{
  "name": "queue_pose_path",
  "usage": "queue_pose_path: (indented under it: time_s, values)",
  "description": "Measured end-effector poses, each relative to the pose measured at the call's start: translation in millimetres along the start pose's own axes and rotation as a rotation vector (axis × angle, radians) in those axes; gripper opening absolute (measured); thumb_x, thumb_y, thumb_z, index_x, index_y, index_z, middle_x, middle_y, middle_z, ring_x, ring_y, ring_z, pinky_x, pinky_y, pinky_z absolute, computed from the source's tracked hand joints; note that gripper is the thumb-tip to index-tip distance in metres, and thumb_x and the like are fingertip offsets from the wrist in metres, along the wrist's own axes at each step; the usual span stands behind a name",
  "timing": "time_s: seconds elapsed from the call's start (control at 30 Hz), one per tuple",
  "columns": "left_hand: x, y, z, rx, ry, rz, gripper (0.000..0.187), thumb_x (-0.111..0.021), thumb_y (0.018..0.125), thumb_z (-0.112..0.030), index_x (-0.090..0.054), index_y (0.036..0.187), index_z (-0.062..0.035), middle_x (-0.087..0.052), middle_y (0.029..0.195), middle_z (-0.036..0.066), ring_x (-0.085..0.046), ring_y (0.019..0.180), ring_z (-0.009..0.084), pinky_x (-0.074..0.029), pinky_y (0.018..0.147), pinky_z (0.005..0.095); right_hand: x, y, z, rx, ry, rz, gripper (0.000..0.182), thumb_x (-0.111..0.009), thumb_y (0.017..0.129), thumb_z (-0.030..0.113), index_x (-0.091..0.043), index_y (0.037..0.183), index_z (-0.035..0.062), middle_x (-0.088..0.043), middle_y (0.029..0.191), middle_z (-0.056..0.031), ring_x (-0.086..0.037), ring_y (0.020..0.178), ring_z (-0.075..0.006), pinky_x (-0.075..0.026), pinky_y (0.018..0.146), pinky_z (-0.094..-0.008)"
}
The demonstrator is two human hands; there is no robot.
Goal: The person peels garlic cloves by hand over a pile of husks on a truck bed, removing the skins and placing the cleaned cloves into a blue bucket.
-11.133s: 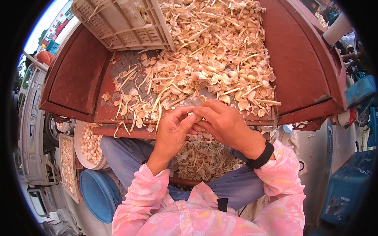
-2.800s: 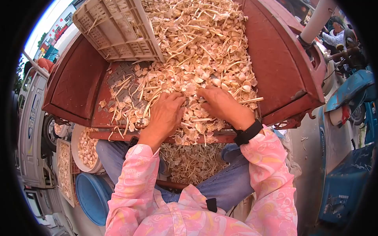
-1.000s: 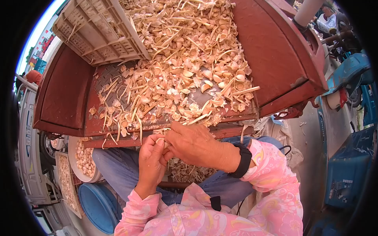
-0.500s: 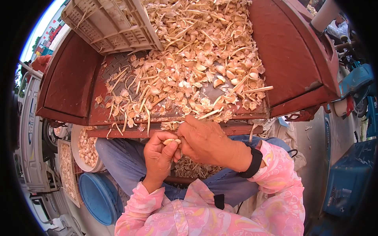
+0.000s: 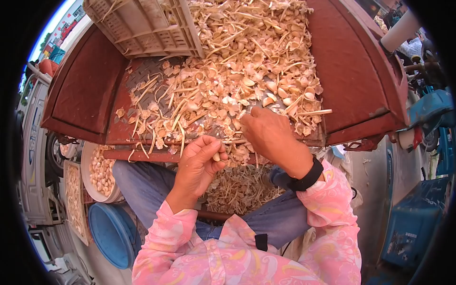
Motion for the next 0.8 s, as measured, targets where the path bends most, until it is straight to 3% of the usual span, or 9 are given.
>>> queue_pose_path:
  time_s: [0.2,0.3,0.33,0.43,0.53,0.63,0.73,0.8]
  values:
    - [-13,28,3,-0.337,0.686,-0.135,0.021,-0.06,0.088,-0.014,-0.057,0.102,0.0009,-0.058,0.082,0.001,-0.055,0.068,0.0056,-0.044,0.051,0.0188,6,3,4,0.108,0.146,-0.177,0.012,-0.062,0.074,0.008,-0.055,0.083,0.0061,-0.053,0.077,-0.0097,-0.057,0.072,-0.0309,-0.045,0.06,-0.0405]
    - [-18,35,2,-0.335,0.719,-0.071,0.021,-0.064,0.084,-0.016,-0.061,0.096,0.0022,-0.063,0.082,0.006,-0.055,0.073,0.008,-0.045,0.061,0.0228,5,0,16,0.21,0.135,-0.226,0.012,-0.062,0.074,0.009,-0.054,0.082,0.0059,-0.052,0.076,-0.0094,-0.056,0.071,-0.0316,-0.045,0.059,-0.0403]
    - [-20,33,-1,-0.351,0.724,-0.098,0.016,-0.064,0.084,-0.014,-0.062,0.09,0.0011,-0.061,0.073,0.003,-0.055,0.07,0.0083,-0.045,0.061,0.0238,3,0,16,0.205,0.138,-0.239,0.014,-0.064,0.074,0.01,-0.053,0.082,0.0053,-0.051,0.076,-0.0091,-0.055,0.071,-0.0316,-0.045,0.059,-0.04]
    - [-16,27,-2,-0.564,0.802,-0.107,0.016,-0.064,0.084,-0.014,-0.062,0.088,0.0005,-0.06,0.069,0.002,-0.054,0.067,0.0078,-0.044,0.059,0.0234,5,-3,17,0.054,0.287,-0.265,0.016,-0.065,0.074,0.011,-0.053,0.083,0.0045,-0.052,0.076,-0.0105,-0.055,0.072,-0.0321,-0.045,0.059,-0.0395]
    - [-15,19,-2,-0.465,0.692,-0.095,0.014,-0.063,0.085,-0.015,-0.061,0.085,-0.0008,-0.06,0.07,0.0,-0.052,0.063,0.0047,-0.042,0.055,0.0205,3,-3,13,0.172,0.508,-0.114,0.018,-0.067,0.075,0.012,-0.053,0.082,0.0028,-0.054,0.072,-0.0096,-0.055,0.065,-0.0263,-0.044,0.055,-0.035]
    - [-11,16,1,-0.356,0.379,-0.06,0.014,-0.061,0.087,-0.016,-0.06,0.085,-0.0019,-0.059,0.072,0.0,-0.048,0.059,0.0014,-0.038,0.049,0.0167,9,-5,17,0.001,0.771,0.057,0.02,-0.068,0.076,0.013,-0.053,0.081,0.0009,-0.054,0.067,-0.0071,-0.052,0.057,-0.0189,-0.041,0.05,-0.0303]
    - [-16,12,1,-0.233,0.094,-0.037,0.015,-0.061,0.088,-0.018,-0.057,0.085,-0.0036,-0.058,0.072,-0.001,-0.046,0.055,0.0011,-0.035,0.046,0.0143,8,-6,17,-0.072,0.897,0.097,0.02,-0.069,0.077,0.014,-0.055,0.081,0.0005,-0.052,0.062,-0.0039,-0.048,0.052,-0.014,-0.039,0.048,-0.0269]
    - [-10,14,5,-0.173,-0.041,-0.048,0.016,-0.061,0.088,-0.019,-0.055,0.085,-0.0047,-0.057,0.072,-0.001,-0.046,0.054,0.002,-0.034,0.045,0.0138,7,-7,15,0.027,0.9,0.114,0.019,-0.069,0.078,0.015,-0.056,0.081,0.0012,-0.053,0.062,-0.0045,-0.049,0.051,-0.0151,-0.039,0.049,-0.0286]
Point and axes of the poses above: each hand's wrist, its own y-axis towards the middle knuckle, its own x-axis out of the back of the hand, z = x × y, the point moved 2 cm from there along y, towards the middle knuckle
